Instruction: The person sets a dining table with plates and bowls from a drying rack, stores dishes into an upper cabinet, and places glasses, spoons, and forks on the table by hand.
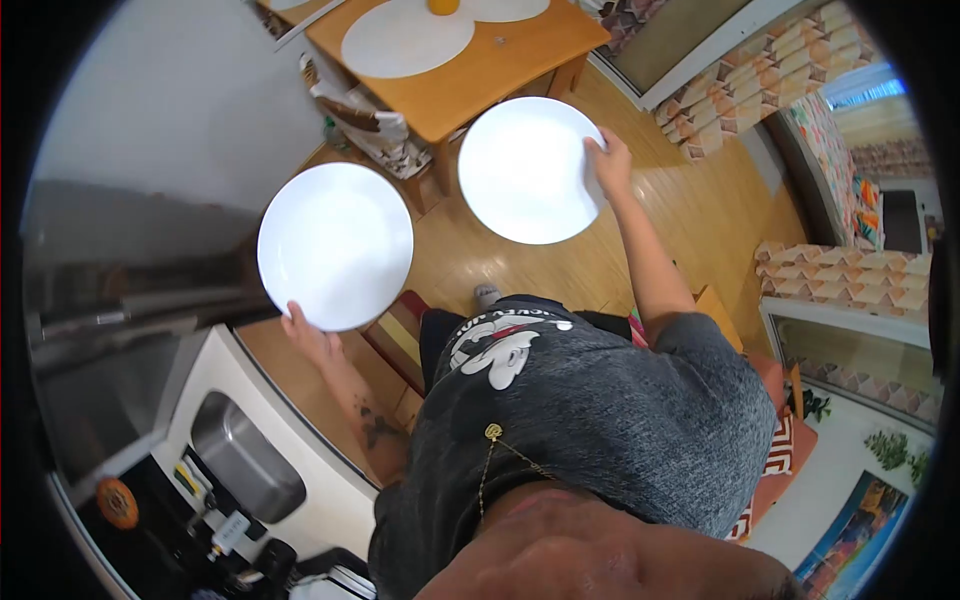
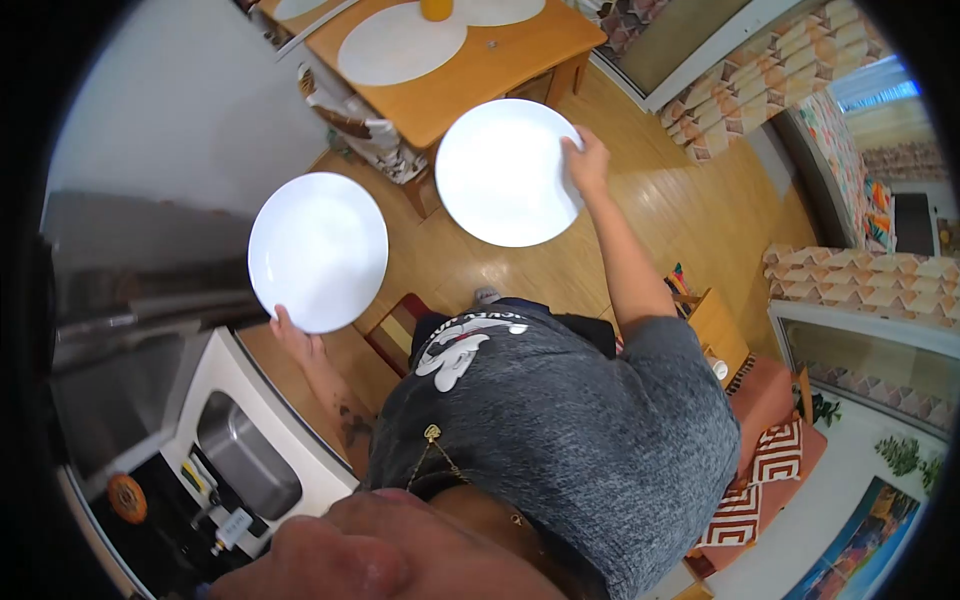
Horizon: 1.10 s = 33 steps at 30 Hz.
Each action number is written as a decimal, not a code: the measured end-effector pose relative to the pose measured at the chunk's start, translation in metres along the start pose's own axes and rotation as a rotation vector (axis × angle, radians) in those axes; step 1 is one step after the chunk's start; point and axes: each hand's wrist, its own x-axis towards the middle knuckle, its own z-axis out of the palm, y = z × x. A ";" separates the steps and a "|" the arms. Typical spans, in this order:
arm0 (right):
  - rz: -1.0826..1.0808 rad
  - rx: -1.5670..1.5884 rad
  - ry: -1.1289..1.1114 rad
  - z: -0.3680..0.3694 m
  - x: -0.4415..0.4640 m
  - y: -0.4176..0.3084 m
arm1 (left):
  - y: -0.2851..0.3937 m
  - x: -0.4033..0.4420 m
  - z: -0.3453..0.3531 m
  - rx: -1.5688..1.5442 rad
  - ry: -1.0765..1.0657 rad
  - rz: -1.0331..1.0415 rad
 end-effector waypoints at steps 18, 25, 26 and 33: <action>0.683 0.551 0.656 0.037 0.086 0.073 | -0.183 0.406 0.430 0.647 -0.669 -0.164; 0.836 0.441 0.809 0.076 0.099 0.057 | -0.220 0.453 0.490 0.769 -0.922 -0.320; 0.852 0.430 0.843 0.078 0.100 0.060 | -0.223 0.452 0.495 0.804 -0.920 -0.263; 0.926 0.569 0.723 0.106 0.137 0.078 | -0.229 0.443 0.533 1.126 -0.953 0.117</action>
